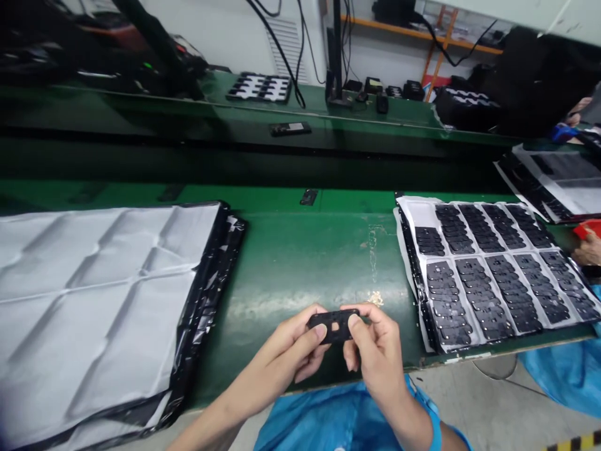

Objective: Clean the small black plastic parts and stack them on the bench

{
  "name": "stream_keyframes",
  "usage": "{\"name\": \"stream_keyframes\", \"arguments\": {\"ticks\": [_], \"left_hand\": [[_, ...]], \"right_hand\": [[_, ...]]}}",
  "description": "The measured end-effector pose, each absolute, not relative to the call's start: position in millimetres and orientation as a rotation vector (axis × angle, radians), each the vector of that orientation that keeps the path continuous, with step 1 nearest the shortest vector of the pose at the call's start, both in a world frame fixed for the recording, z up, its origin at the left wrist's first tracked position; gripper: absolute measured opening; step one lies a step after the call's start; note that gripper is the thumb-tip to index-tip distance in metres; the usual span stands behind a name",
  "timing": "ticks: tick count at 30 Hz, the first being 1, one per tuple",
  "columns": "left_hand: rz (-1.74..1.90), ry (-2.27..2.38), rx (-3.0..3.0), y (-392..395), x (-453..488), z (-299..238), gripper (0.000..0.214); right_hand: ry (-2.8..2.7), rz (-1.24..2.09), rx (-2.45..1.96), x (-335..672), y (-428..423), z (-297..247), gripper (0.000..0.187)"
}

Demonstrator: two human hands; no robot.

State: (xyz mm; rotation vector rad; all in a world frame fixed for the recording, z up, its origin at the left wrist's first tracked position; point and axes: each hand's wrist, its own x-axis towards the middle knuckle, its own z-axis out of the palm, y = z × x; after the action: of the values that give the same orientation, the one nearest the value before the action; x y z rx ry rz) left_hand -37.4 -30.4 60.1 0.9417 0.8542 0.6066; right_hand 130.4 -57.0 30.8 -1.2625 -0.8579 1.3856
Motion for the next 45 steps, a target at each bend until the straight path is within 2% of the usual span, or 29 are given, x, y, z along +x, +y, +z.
{"name": "stream_keyframes", "arguments": {"ticks": [8, 14, 23, 34, 40, 45], "left_hand": [[0.650, 0.863, 0.911, -30, -44, 59, 0.042], [0.667, 0.975, 0.948, -26, -44, 53, 0.039], [0.595, 1.035, 1.037, -18, -39, 44, 0.048], [0.505, 1.017, 1.188, -9, -26, 47, 0.059], [0.554, 1.112, 1.265, 12, -24, 59, 0.054], [0.662, 1.147, 1.600, 94, -9, 90, 0.036]], "right_hand": [[-0.817, 1.436, -1.228, 128, -60, 24, 0.043], [-0.942, 1.327, -1.289, 119, -61, 31, 0.043], [-0.887, 1.283, -1.291, 121, -51, 30, 0.050], [-0.753, 1.287, -1.234, 135, -42, 18, 0.049], [-0.742, 1.331, -1.162, 142, -38, 9, 0.044], [-0.777, 1.350, -1.084, 144, -35, 3, 0.045]]}}
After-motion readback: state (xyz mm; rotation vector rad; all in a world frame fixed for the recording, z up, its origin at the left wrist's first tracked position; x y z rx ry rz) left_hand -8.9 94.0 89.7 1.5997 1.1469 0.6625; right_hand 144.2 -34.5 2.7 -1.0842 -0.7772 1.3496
